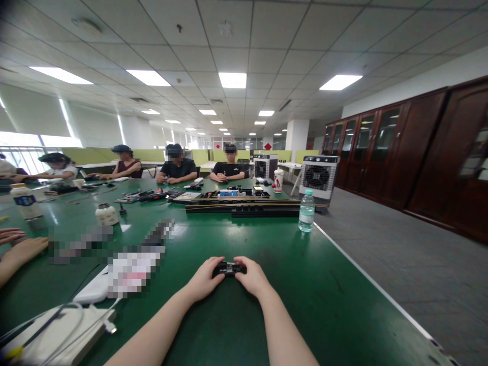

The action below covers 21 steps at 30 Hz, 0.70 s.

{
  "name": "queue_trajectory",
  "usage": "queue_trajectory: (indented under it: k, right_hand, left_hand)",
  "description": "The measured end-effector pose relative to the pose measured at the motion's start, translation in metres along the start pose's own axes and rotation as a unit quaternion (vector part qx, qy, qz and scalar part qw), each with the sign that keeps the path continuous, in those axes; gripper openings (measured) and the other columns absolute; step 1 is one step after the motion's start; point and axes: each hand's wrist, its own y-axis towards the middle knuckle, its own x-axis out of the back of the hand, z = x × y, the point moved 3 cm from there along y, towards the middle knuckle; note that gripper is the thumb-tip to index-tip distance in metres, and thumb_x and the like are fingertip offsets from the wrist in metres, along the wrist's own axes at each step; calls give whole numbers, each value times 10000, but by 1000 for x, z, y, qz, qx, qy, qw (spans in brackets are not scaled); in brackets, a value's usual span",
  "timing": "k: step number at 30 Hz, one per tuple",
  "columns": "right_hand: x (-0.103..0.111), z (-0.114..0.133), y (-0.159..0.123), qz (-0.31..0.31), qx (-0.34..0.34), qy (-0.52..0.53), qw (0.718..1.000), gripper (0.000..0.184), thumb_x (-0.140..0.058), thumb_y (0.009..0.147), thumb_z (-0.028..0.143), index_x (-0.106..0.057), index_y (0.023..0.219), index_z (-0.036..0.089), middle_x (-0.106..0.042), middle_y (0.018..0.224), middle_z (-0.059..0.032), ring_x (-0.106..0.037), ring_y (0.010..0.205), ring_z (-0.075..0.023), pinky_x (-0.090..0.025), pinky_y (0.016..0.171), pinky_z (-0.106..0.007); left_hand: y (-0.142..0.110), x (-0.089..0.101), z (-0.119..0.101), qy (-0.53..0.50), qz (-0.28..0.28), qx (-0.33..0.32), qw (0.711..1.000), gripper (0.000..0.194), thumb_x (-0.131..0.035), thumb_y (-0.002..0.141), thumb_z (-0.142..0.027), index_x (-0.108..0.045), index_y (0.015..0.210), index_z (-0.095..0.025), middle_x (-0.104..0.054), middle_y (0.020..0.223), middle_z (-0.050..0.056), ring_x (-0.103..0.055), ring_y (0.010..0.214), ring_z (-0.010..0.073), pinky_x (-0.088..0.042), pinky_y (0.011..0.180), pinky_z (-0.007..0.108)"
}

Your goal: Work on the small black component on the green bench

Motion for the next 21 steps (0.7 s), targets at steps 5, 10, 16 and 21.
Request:
queue_trajectory:
  k: [5, 10, 16, 21]
  right_hand:
    - [-1, -3, 2, -4, 4, 2, 1000, 424, -557, 650, 98, -617, 1059, 189, -670, 1026, -56, -608, 979, -188, -426, 937, -336]
    - [-3, -8, 4, -3, 5, 16, 1000, 404, -521, 668, 80, -622, 1043, 194, -669, 1039, -53, -606, 997, -184, -426, 946, -336]
    - [-4, -12, 6, -7, 4, 21, 1000, 396, -470, 692, 61, -625, 1032, 190, -671, 1041, -53, -611, 994, -176, -432, 940, -339]
    - [-3, -10, 6, -9, -1, 18, 1000, 389, -442, 711, 57, -631, 1022, 195, -678, 1029, -44, -614, 991, -167, -430, 943, -331]
  left_hand:
    - [1, -1, 2, 5, 3, 4, 1000, 469, -550, 740, -225, -506, 1202, -160, -542, 1180, 106, -491, 1094, 237, -371, 976, 362]
    - [0, -1, 0, 12, 5, -4, 1000, 383, -555, 742, -221, -543, 1122, -174, -562, 1111, 88, -510, 1037, 227, -391, 936, 350]
    - [0, 1, -1, 13, 0, -15, 1000, 343, -545, 742, -190, -544, 1084, -184, -562, 1092, 77, -511, 1016, 217, -396, 923, 347]
    - [0, 0, 0, 13, 8, -13, 1000, 426, -553, 741, -211, -518, 1164, -176, -551, 1140, 85, -493, 1057, 227, -378, 954, 354]
